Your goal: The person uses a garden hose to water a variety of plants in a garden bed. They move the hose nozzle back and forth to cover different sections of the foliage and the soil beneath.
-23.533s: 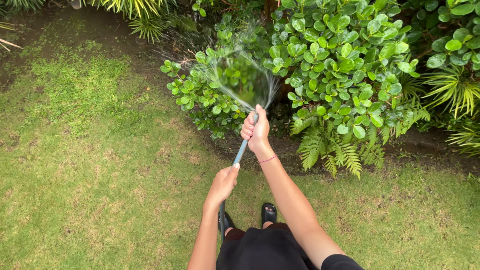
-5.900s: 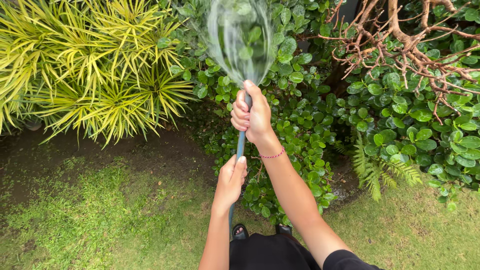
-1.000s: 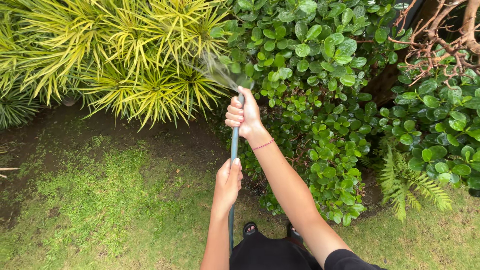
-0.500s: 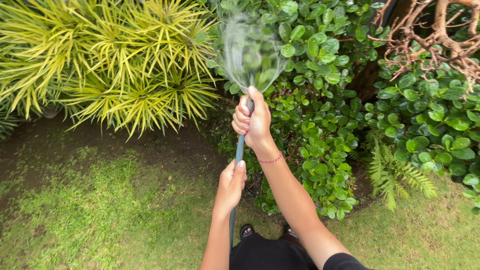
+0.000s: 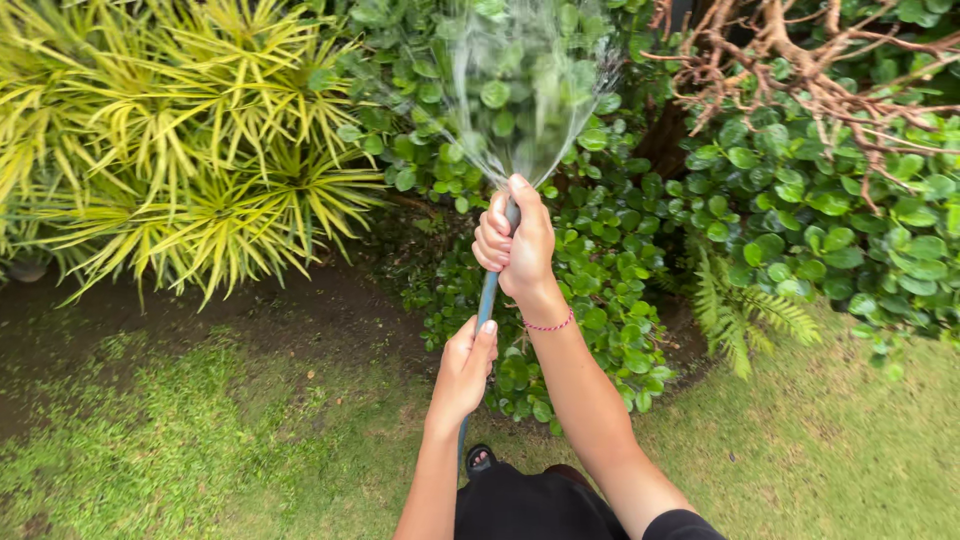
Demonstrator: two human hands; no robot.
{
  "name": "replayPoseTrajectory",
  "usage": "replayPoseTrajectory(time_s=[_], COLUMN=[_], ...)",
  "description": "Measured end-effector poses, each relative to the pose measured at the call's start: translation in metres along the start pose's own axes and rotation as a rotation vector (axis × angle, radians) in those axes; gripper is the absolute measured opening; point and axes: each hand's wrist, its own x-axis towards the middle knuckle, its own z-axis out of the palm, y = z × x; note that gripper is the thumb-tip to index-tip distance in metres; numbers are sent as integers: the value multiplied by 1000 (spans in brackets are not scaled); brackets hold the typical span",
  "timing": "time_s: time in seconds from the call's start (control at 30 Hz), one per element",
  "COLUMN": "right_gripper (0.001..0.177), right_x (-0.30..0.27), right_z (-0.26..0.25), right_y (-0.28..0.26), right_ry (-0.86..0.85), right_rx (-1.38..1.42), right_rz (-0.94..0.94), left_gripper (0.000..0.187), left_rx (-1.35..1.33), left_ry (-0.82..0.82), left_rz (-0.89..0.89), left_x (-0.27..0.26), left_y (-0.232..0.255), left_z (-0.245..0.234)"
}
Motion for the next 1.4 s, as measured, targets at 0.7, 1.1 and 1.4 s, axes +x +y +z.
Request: replayPoseTrajectory(time_s=[0.7, 1.1, 1.4], right_gripper=[58, 58, 58], right_x=[-40, -55, -85], right_z=[-86, -123, -146], right_y=[-44, -9, -32], right_ry=[108, 100, 114], right_rx=[179, 330, 309], right_rz=[130, 382, 292], left_gripper=[39, 38, 43], left_rx=[193, 71, 99], left_ry=[2, 56, -7], left_rz=[-38, -187, -194], left_x=[-28, -62, -73], left_y=[-15, -42, -46], left_z=[71, 81, 109])
